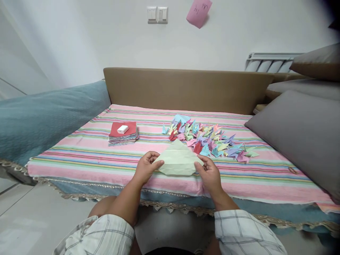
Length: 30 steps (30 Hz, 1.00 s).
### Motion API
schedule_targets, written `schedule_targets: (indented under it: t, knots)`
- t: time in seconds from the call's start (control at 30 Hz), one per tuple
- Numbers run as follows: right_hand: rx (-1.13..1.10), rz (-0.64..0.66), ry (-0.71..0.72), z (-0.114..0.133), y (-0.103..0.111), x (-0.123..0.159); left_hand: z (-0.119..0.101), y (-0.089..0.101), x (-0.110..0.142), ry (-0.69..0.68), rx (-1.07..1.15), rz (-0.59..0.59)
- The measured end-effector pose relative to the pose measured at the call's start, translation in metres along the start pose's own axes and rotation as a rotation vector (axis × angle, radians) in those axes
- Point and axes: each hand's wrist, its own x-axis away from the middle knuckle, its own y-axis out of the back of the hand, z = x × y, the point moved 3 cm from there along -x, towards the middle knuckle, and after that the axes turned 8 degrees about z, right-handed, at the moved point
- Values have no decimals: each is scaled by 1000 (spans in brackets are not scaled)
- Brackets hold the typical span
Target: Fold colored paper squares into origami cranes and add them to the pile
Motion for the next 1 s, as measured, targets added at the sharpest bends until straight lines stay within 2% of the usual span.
schedule_targets:
  t: [0.1, 0.17, 0.23, 0.33, 0.43, 0.6, 0.87, 1.0]
  knots:
    - [-79, -16, -65, -4, -5, -4, 4, -5, -2, 50, 143, -44]
    - [62, -56, -41, -5, -4, -6, 10, -6, -6, 81, 59, -73]
    - [299, -75, 58, -2, -5, -5, 15, -4, -10, 96, -148, -109]
    - [610, 57, 238, 7, -16, 1, 18, -1, -17, 110, -513, -160]
    - [769, 256, 261, 13, -34, 7, 16, -2, -20, 114, -704, -168]
    - [910, 353, 172, 14, -53, 10, 15, -4, -20, 120, -665, -139]
    - [1017, 309, 156, 9, -62, 1, 21, -6, -27, 107, -650, -249]
    - [1025, 311, 137, 5, -65, -3, 19, -10, -26, 72, -634, -242]
